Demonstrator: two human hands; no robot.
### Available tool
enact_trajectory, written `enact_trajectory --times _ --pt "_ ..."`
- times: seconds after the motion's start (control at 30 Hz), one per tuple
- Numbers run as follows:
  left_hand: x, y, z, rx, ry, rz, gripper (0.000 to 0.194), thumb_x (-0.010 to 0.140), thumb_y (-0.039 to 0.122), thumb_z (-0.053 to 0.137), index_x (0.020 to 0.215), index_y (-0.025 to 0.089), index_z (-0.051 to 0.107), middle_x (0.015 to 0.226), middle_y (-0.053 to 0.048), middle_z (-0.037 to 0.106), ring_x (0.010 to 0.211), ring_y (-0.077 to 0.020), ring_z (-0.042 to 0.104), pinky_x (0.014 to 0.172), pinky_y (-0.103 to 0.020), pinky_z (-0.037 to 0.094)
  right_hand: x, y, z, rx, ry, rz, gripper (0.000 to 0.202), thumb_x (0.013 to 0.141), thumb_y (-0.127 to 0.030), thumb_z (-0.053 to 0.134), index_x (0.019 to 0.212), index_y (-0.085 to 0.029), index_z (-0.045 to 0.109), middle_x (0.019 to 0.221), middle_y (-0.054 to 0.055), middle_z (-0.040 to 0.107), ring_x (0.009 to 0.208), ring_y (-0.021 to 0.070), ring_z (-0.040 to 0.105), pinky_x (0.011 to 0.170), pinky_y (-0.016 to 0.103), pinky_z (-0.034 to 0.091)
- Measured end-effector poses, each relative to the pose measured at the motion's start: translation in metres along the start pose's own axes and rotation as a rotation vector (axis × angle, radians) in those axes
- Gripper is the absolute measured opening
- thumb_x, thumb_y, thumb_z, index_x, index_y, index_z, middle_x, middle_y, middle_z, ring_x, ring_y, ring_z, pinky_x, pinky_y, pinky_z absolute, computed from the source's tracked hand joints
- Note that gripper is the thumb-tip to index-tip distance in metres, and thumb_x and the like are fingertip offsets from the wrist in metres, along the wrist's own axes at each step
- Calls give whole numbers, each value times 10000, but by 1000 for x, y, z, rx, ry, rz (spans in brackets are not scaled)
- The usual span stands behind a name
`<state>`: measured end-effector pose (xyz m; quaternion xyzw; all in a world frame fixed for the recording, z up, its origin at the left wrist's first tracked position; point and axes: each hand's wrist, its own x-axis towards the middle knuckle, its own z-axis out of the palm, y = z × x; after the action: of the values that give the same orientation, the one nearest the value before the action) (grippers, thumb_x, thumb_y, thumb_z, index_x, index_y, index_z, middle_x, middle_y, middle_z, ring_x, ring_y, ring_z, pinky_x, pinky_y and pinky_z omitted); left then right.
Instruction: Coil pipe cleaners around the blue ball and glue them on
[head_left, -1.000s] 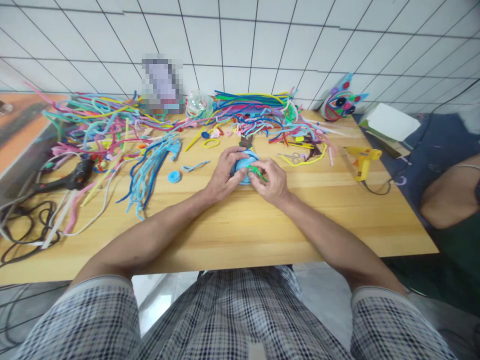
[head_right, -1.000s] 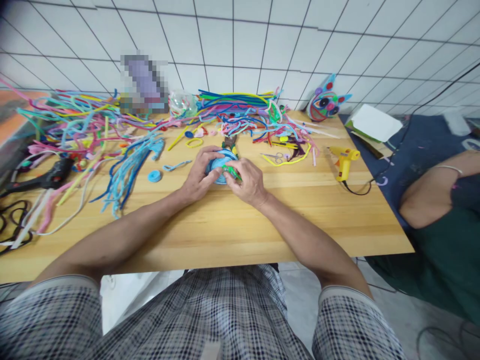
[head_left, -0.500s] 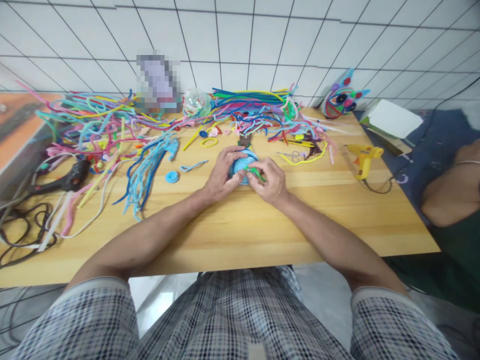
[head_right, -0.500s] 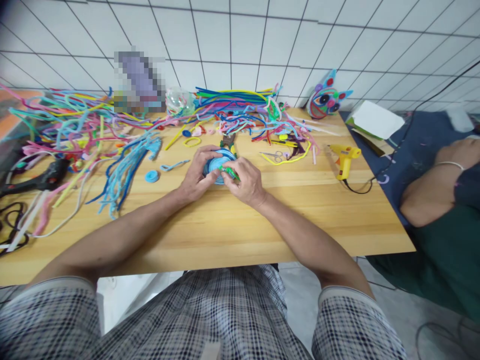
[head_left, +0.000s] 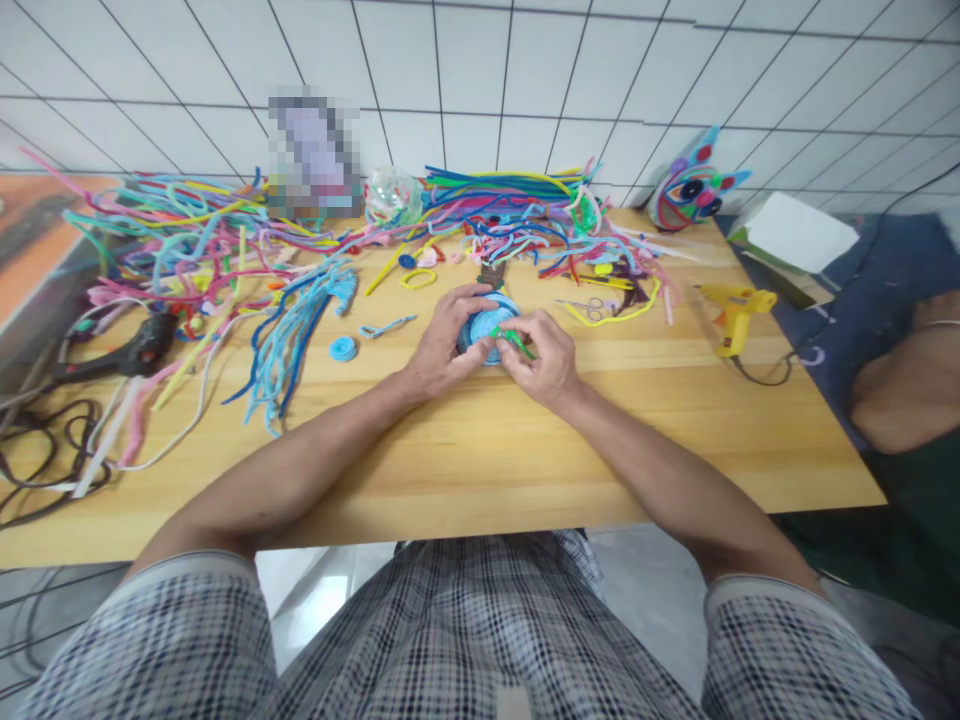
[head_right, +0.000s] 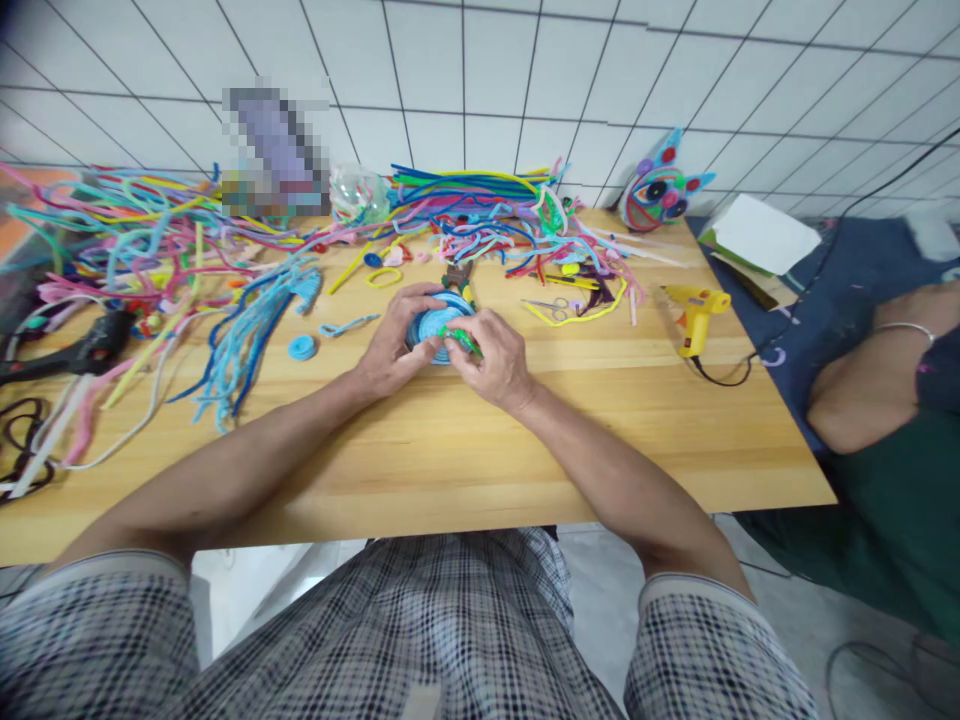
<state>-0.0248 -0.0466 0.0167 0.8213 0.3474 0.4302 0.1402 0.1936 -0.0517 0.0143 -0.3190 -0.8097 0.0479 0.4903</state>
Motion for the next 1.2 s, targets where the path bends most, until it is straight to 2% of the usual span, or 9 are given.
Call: enact_trajectory --times 0.2,0.47,1.2 --pt "0 2 1 1 44 20 442 1127 597 492 1401 257 561 1496 -156 628 1447 -305 588 1230 -565 497 1 -1 0 -19 37 -56 171 1041 -252 656 1211 -262 654 918 29 706 819 205 687 765 355 584" --pt "-1 -1 3 3 65 2 445 1112 601 500 1401 267 548 1484 -156 628 1434 -325 588 1226 -573 494 -2 0 1 -3 11 24 152 1041 -311 665 1183 -262 642 874 12 664 774 195 654 762 354 573" --pt "-3 -3 6 53 111 17 430 1108 561 515 1383 234 552 1444 -167 625 1387 -319 604 1200 -541 516 2 0 1 13 48 -96 123 1047 -214 653 1163 -252 666 849 -2 664 781 178 652 747 327 548"
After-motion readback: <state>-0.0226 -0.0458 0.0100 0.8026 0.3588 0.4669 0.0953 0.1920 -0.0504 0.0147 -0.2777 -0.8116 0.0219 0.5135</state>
